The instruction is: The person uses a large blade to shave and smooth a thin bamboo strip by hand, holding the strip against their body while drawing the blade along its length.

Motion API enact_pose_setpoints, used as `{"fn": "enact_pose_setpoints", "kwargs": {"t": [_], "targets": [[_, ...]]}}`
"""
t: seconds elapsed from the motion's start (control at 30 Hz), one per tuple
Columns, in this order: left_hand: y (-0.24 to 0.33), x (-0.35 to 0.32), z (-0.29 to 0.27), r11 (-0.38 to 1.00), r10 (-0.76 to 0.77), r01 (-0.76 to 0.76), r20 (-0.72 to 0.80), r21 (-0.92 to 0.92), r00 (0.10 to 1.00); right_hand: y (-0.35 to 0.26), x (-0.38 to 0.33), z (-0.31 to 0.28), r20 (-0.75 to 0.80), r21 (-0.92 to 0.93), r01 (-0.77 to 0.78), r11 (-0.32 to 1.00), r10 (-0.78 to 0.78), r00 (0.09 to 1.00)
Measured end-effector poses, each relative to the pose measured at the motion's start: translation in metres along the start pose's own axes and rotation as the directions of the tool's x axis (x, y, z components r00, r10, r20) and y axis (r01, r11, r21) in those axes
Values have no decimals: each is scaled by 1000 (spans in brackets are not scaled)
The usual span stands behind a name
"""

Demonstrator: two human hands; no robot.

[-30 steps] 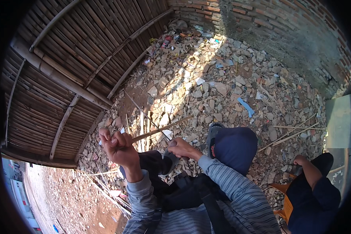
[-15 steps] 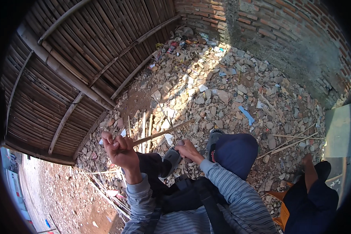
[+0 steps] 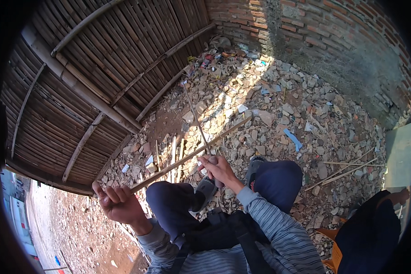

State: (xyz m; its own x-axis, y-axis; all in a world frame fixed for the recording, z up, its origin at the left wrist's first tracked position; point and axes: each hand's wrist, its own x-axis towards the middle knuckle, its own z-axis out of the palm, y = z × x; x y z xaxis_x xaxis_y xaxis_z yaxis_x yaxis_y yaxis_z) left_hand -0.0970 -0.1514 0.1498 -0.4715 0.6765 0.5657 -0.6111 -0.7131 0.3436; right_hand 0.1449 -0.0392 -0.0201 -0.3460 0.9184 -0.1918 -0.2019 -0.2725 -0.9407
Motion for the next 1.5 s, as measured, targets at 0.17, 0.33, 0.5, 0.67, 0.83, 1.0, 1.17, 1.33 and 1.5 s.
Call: {"fn": "enact_pose_setpoints", "kwargs": {"t": [0.17,0.33,0.5,0.67,0.83,1.0,1.17,1.33,1.5], "targets": [[-1,-19,-14,1000,-25,25,-107,-9,994,-37,9,-3,-135,225,60,973,-30,990],[-16,-39,-5,952,-88,172,-312,254,946,-97,14,-15,-121,399,178,900,-141,983],[31,-37,-54,490,-564,597,-291,635,773,-135,32,-48,-126,102,230,968,-216,968],[21,12,-13,-159,-580,147,-213,976,786,-158,46,-53,-89,-135,226,965,-239,967],[-65,40,23,-228,-643,-156,-29,961,765,-160,57,-66,-95,-216,207,954,-231,968],[-160,53,-22,-32,-917,195,-107,980,383,-149,75,-67,-146,-199,142,970,-173,974],[-217,36,-50,121,-949,522,-55,844,309,-148,88,-111,-176,-382,201,902,-285,942],[-224,23,-45,117,-965,780,-116,614,235,-133,86,-130,-165,-589,212,780,-373,913],[-217,32,-33,135,-957,851,-157,507,245,-129,76,-101,6,-928,189,320,-495,869]]}}
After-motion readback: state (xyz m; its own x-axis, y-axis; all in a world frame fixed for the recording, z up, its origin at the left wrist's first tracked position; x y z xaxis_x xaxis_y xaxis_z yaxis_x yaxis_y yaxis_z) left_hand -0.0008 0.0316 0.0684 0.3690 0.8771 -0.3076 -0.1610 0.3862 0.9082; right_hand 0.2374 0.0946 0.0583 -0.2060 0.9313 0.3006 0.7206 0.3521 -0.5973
